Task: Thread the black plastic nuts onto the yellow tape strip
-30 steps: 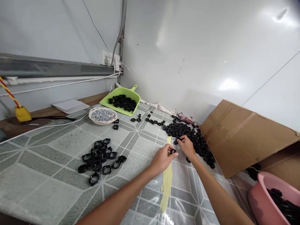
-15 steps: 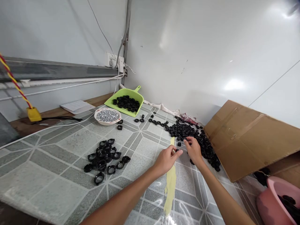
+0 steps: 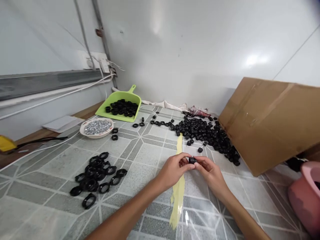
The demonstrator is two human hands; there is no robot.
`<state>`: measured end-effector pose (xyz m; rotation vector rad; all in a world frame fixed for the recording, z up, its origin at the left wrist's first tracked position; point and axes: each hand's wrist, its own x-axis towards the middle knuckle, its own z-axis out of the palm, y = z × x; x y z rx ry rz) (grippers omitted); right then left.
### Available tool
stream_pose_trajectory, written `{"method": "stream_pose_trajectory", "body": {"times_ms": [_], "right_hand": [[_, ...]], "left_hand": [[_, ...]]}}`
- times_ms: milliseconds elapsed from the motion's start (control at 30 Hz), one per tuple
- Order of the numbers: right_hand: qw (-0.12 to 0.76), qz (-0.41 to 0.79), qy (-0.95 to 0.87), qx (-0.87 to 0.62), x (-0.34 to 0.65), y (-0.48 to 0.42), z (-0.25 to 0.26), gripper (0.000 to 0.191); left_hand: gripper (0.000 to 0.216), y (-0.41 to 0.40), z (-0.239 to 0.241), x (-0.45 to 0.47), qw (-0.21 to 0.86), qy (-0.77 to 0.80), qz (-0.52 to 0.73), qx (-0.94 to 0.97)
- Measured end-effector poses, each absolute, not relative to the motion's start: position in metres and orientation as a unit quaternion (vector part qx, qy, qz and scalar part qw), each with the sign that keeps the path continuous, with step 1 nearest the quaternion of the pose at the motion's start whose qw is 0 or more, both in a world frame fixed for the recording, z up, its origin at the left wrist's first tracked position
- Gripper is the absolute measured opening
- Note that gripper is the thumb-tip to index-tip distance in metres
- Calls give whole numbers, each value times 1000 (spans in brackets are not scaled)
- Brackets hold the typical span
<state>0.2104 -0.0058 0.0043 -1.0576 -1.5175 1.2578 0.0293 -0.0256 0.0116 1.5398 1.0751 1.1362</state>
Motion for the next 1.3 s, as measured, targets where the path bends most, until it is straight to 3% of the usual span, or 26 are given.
{"method": "stream_pose_trajectory", "body": {"times_ms": [167, 433, 867, 1167, 1300], "right_hand": [[468, 506, -581, -433, 213, -8, -2, 34], [444, 434, -667, -411, 221, -10, 6, 19], [418, 170, -820, -351, 218, -24, 10, 24], [390, 242, -778, -428, 217, -24, 12, 15], [348, 314, -742, -479, 218, -21, 13, 41]], "left_hand": [[31, -24, 14, 30, 460, 461, 430, 626], [38, -20, 14, 27, 509, 442, 390, 628], [35, -18, 22, 20, 531, 421, 358, 642], [35, -20, 21, 20, 535, 411, 350, 649], [36, -22, 19, 23, 548, 399, 336, 654]]}}
